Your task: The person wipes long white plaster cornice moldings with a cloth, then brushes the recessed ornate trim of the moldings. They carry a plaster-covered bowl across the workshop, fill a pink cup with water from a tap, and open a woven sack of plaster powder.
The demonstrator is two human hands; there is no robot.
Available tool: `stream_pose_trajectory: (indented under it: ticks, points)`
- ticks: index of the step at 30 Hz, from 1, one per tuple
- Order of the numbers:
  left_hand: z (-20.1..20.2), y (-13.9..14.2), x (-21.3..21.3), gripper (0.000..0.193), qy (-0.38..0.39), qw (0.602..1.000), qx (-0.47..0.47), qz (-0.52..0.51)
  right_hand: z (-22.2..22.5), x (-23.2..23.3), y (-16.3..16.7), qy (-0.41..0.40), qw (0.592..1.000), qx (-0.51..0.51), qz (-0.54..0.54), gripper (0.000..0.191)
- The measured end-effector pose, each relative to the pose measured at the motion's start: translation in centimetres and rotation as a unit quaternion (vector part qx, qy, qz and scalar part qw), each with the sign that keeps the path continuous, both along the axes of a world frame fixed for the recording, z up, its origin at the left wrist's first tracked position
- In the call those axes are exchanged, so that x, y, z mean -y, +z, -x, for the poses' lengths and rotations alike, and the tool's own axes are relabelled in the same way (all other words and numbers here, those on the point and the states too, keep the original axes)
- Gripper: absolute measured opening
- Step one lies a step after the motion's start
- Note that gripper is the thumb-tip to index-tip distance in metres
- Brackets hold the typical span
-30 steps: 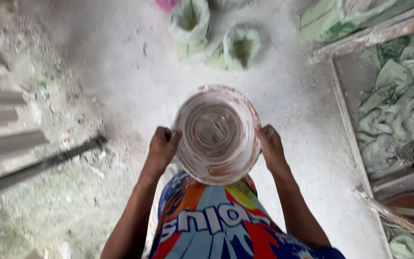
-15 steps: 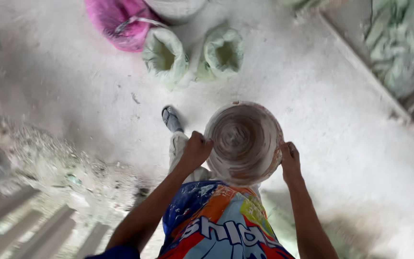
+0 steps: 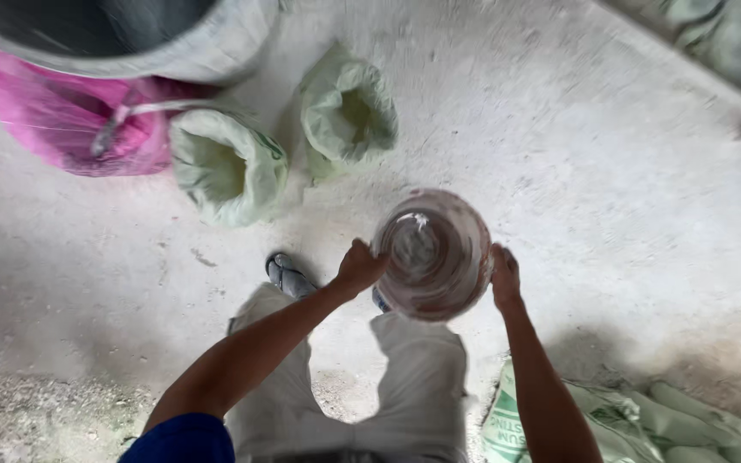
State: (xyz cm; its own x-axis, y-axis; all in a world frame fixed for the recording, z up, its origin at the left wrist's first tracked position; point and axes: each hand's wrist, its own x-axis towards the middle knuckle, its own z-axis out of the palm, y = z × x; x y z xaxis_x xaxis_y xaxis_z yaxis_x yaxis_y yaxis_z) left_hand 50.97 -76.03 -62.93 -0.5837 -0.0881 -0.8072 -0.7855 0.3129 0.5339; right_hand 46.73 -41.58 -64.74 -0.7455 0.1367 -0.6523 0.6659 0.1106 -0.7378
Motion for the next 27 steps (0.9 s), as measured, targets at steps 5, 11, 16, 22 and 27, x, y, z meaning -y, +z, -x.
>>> stream_pose_trajectory:
  ticks: [5,11,16,22,27]
  points:
    - [7.6,-13.4,-3.6,0.066,-0.003,1.000,-0.020,0.004,6.6,-0.6,-13.2,-0.034,0.998,-0.039,-0.032,0.034]
    - [14.9,-23.4,-6.7,0.068,0.018,0.994,-0.112,0.001,15.3,-1.0,-24.5,-0.010,0.982,-0.115,-0.151,0.044]
    - [17.6,-28.6,-7.7,0.070,0.074,0.985,-0.107,-0.113,21.6,-0.7,-28.6,0.046,0.968,-0.187,-0.164,0.053]
    - [15.4,-30.3,-8.2,0.069,-0.034,0.966,-0.134,-0.218,24.1,-2.2,-28.0,0.104,0.956,-0.036,-0.273,0.065]
    - [8.0,-28.5,-1.3,0.109,-0.158,0.949,-0.163,-0.219,25.7,1.8,-22.8,0.226,0.765,-0.366,-0.479,0.041]
